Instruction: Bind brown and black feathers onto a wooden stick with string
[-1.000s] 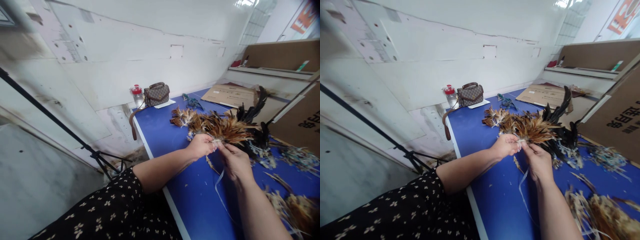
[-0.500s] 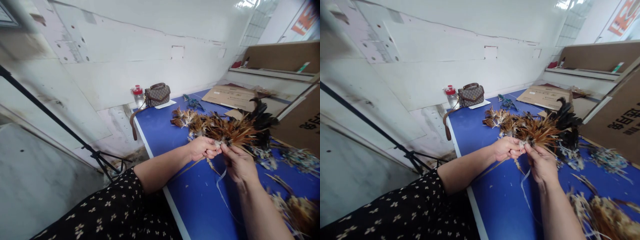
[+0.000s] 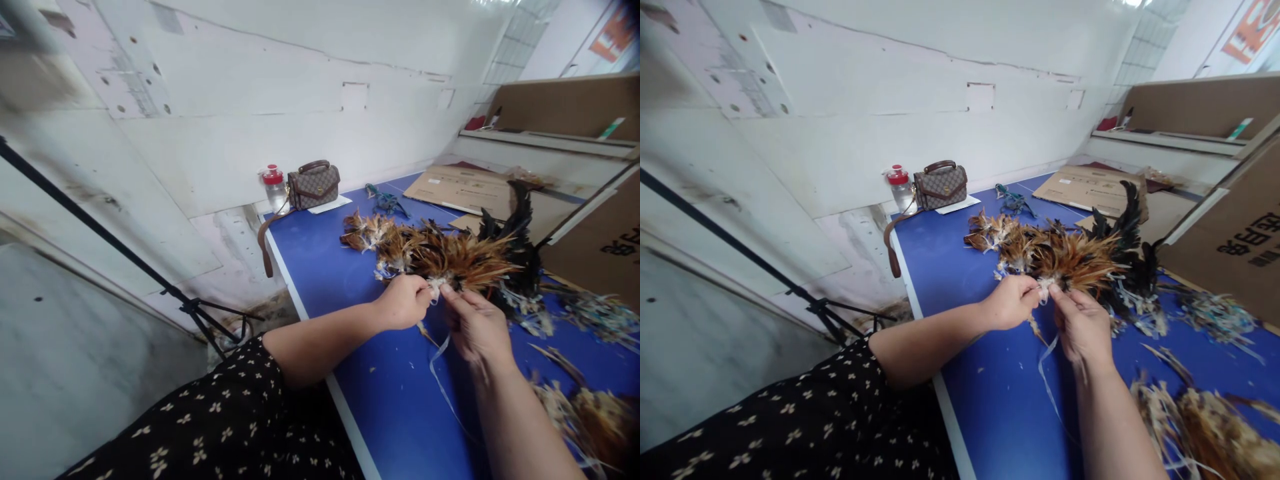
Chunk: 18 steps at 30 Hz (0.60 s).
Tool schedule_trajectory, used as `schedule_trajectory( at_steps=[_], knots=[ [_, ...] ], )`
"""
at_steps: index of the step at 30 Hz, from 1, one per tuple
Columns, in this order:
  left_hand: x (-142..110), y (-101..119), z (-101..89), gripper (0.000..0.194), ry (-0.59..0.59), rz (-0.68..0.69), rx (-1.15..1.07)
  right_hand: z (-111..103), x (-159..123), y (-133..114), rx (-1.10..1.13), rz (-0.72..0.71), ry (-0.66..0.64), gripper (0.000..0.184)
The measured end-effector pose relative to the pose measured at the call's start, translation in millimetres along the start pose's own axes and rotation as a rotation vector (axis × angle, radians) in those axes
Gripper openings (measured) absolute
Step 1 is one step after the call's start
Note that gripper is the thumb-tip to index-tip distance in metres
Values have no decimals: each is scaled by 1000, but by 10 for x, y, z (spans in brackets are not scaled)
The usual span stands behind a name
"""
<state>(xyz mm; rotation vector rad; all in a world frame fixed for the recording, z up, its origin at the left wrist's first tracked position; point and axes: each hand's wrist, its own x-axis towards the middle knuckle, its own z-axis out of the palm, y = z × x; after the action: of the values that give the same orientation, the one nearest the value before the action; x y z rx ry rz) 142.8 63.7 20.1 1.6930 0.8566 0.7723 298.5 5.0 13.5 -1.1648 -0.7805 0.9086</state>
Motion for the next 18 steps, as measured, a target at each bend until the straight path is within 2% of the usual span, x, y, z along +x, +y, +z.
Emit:
schedule_trajectory(
  at_steps=[4,10,18],
  knots=[
    [33,-32,0,36,-32,-36,-54,-3,5,11,-19,-5,15,72],
    [57,55,-26,32,-93,-233,-397,-22,1,-3,-14,-33,-48,68],
    [-14,155,-117,35,-264,-248,-730,-96,9,-69,75,65,-187,69]
  ],
)
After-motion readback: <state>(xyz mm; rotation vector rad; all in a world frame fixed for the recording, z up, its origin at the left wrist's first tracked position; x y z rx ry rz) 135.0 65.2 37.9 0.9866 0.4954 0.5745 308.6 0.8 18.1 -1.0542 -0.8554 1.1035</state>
